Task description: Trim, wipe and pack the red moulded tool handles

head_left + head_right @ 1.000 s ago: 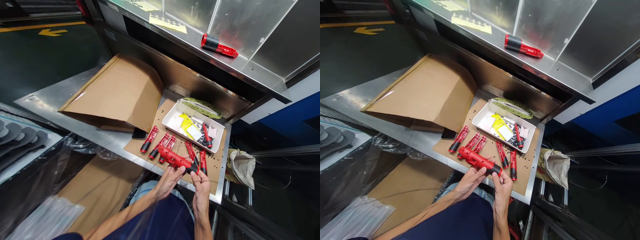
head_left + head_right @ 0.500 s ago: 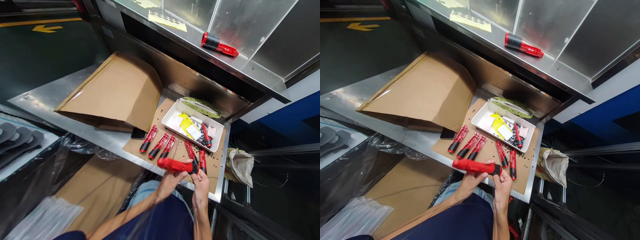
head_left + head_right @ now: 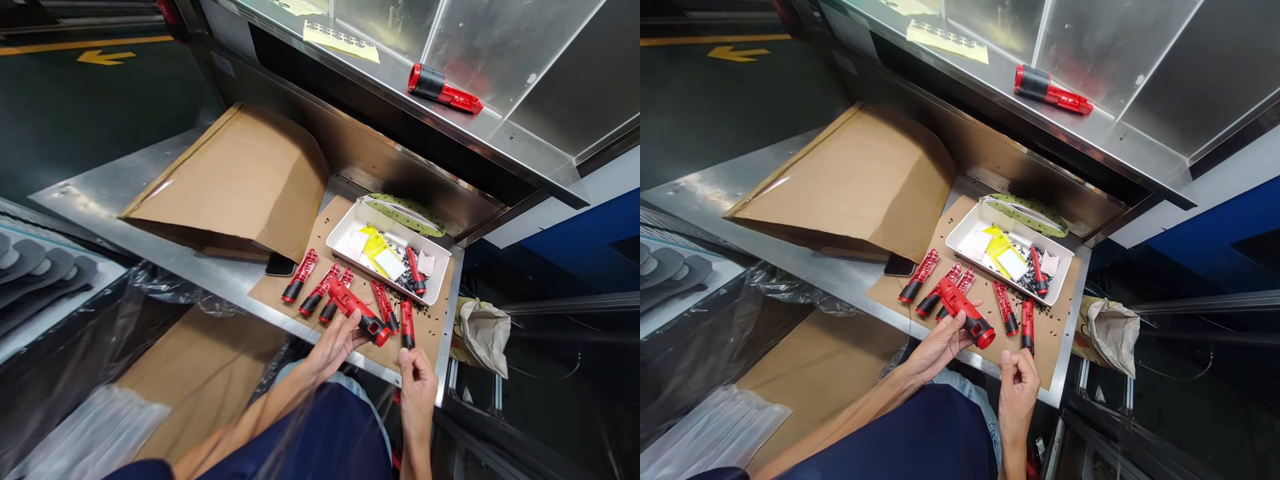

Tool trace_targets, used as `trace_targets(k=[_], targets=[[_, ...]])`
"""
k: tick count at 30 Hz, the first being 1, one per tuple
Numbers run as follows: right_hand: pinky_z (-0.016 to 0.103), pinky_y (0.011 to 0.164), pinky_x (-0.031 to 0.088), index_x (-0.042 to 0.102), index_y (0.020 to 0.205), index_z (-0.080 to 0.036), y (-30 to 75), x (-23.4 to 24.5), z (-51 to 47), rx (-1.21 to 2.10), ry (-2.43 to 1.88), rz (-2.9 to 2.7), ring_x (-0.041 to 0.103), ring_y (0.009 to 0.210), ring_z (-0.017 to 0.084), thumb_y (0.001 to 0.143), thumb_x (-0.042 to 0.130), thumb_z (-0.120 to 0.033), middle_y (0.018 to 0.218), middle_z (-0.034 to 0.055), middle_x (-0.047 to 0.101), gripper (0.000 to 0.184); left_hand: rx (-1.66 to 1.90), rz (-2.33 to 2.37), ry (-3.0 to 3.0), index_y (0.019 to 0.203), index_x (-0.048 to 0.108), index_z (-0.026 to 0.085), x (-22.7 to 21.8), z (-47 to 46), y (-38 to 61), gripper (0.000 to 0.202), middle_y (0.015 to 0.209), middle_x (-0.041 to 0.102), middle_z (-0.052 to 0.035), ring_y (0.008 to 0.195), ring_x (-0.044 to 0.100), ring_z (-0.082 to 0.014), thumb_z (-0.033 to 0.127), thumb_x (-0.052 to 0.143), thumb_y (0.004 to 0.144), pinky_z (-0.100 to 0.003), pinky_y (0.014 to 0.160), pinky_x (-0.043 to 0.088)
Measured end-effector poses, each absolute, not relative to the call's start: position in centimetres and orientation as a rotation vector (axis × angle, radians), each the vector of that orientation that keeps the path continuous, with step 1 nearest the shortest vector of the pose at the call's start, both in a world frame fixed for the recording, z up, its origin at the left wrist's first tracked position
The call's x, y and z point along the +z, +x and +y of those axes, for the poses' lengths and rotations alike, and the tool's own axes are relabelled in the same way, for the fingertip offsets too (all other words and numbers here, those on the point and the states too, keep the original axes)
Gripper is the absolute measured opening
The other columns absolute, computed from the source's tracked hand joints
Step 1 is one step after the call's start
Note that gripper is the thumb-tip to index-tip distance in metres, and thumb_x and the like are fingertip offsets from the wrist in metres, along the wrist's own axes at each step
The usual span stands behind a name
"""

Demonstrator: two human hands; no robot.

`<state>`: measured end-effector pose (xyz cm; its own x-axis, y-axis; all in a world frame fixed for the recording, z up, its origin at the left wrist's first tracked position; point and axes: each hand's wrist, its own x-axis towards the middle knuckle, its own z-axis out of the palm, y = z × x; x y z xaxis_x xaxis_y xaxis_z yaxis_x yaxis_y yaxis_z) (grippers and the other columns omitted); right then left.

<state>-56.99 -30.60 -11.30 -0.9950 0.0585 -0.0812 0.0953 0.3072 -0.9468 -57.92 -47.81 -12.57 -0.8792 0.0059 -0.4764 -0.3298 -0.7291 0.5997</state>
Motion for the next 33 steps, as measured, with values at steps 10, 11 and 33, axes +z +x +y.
trace_targets(k=[10, 11, 33], targets=[[0.037, 0.085, 0.054, 0.059, 0.135, -0.018, -56.5, -11.2, -33.2, -1.479, -0.264, 2.729, 0.068, 0.103, 0.026, 0.089, 0.063, -0.051, 0.123, 0.0148, 0.069, 0.057, 2.685, 1.222, -0.765, 0.118, 0.068, 0.016, -12.2, -47.3, -58.1, 0.074, 0.108, 0.075, -0.0119, 0.113, 0.066, -0.0327, 0.064, 0.084, 0.064, -0.041, 0.101, 0.049], [0.036, 0.085, 0.054, 0.061, 0.133, -0.019, -56.3, -11.4, -33.9, -1.475, -0.289, 2.648, 0.069, 0.1, 0.025, 0.09, 0.061, -0.049, 0.12, 0.0131, 0.071, 0.052, 2.703, 1.247, -0.785, 0.116, 0.068, 0.016, -12.2, -47.4, -58.2, 0.075, 0.111, 0.074, -0.0121, 0.117, 0.064, -0.0326, 0.064, 0.085, 0.062, -0.04, 0.104, 0.048], [0.033, 0.073, 0.043, 0.075, 0.097, -0.014, -66.4, -19.7, -31.4, -0.171, -0.169, 2.918, 0.066, 0.094, 0.028, 0.098, 0.048, -0.038, 0.101, 0.0174, 0.072, 0.036, 2.776, 0.807, -1.013, 0.145, 0.053, 0.016, -12.2, -52.8, -54.5, 0.056, 0.125, 0.071, -0.0127, 0.092, 0.071, -0.0189, 0.019, 0.062, 0.09, -0.024, 0.075, 0.056]])
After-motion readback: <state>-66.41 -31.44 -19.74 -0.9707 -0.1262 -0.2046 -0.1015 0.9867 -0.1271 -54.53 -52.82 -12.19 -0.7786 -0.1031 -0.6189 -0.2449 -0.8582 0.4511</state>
